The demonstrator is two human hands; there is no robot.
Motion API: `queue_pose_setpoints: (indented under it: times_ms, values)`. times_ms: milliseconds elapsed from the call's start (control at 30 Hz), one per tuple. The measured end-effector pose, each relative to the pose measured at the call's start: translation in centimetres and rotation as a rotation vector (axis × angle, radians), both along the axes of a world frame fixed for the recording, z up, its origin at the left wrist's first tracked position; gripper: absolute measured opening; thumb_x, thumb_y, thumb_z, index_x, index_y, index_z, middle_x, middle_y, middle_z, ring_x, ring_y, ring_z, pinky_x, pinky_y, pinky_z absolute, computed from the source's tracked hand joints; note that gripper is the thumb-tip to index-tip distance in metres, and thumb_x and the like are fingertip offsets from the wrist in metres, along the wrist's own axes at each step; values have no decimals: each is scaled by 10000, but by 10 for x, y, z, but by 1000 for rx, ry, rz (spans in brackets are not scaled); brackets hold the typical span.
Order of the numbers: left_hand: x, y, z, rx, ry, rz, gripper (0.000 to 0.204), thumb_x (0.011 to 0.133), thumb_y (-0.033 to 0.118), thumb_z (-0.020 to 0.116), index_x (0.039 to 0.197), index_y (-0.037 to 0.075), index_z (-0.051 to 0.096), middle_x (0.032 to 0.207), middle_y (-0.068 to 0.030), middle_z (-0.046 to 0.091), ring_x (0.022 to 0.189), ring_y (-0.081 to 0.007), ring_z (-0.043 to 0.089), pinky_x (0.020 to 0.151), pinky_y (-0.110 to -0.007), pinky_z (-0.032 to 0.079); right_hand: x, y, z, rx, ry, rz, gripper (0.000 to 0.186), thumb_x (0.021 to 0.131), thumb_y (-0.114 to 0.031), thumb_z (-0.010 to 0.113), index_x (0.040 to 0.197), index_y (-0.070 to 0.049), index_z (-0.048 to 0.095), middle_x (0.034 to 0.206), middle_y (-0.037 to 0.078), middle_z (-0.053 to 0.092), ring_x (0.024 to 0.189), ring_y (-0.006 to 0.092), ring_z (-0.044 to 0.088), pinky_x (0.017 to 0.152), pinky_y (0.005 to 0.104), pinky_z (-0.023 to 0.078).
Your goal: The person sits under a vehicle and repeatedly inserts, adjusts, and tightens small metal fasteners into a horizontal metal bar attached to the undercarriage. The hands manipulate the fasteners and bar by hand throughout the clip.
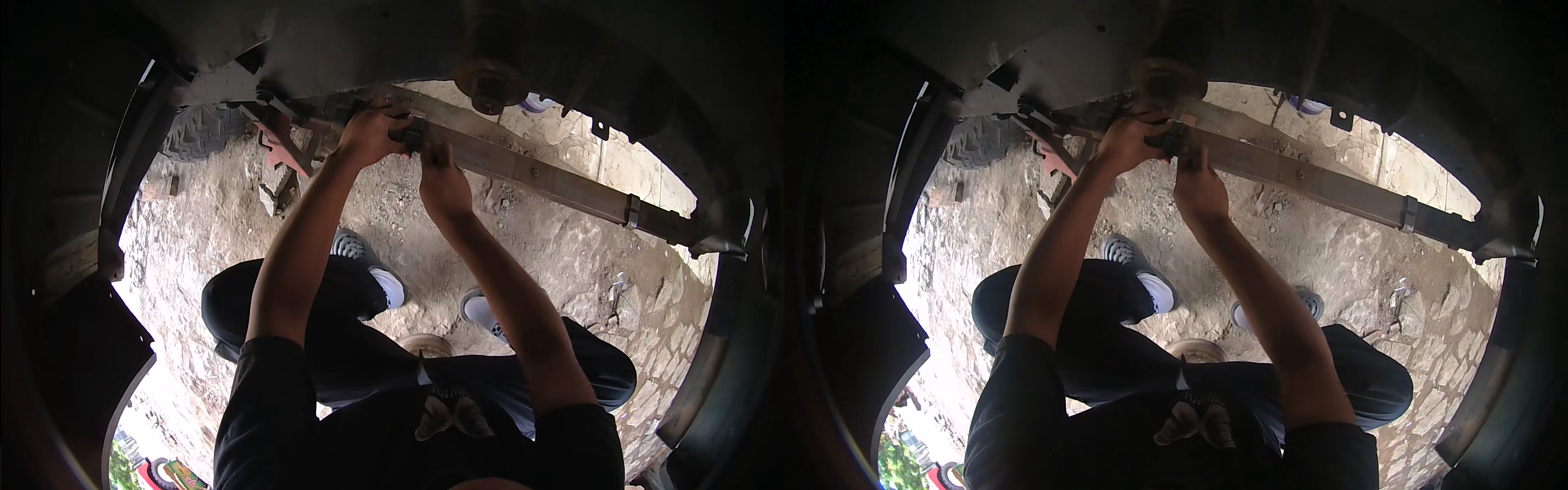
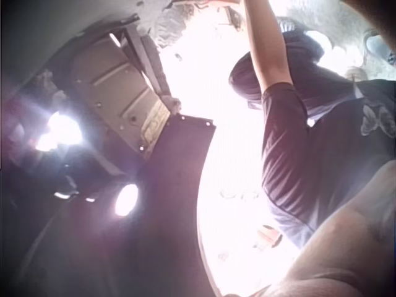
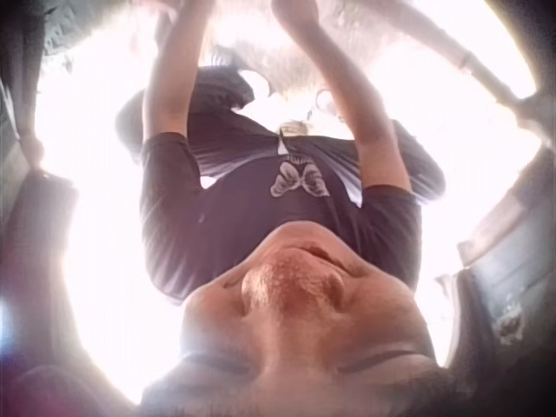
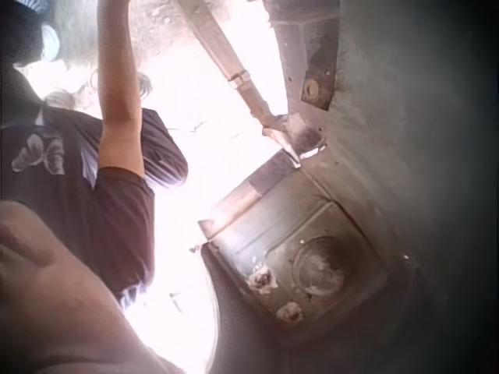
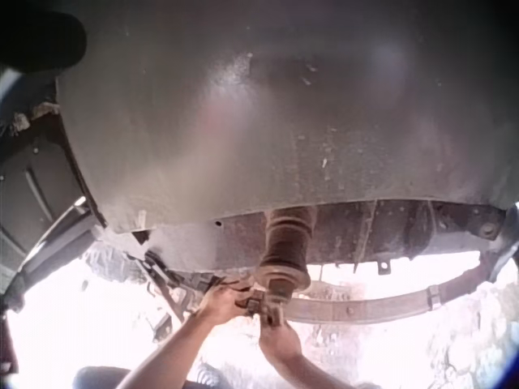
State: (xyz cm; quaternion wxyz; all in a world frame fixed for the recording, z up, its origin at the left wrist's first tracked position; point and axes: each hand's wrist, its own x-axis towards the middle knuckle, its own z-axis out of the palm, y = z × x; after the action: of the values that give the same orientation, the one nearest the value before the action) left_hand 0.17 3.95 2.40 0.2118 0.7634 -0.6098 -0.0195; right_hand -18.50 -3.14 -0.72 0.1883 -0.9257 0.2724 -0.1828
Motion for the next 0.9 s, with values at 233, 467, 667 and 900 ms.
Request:
queue_pose_setpoints:
  times_ms: [233,467,667,900]
  values:
    - [-18,-3,24,64,76,55,650,603,334,898,1215,204,721,1337,19,642,1269,-242,563,1040,-387,492,12,-33,8,23,-19,-35,271,1006,-143,391,1220,4,470,1121,296,584,873,492,664,764,560,553]
    - [-12,1,13,23,-8,33,717,636,440,893,1304,312,666,1264,-77,678,1157,-285,647,996,-395,511,-124,74,-73,415,44,-47,343,917,-17,552,1223,-81,692,938,180,599,907,359,662,782,443,553]
    - [-13,1,12,16,-84,6,653,664,312,883,1281,233,687,1386,-17,608,1305,-236,544,1071,-408,474,-159,84,-116,473,-172,-390,261,895,-59,658,1140,-97,741,910,172,673,839,326,696,729,393,550]
    - [-140,34,-37,-459,158,453,290,819,44,707,1106,83,714,1124,-107,720,1087,-277,666,895,-405,552,-159,38,-70,976,-403,-647,221,925,-153,700,1120,-52,721,912,135,707,715,181,720,636,315,536]
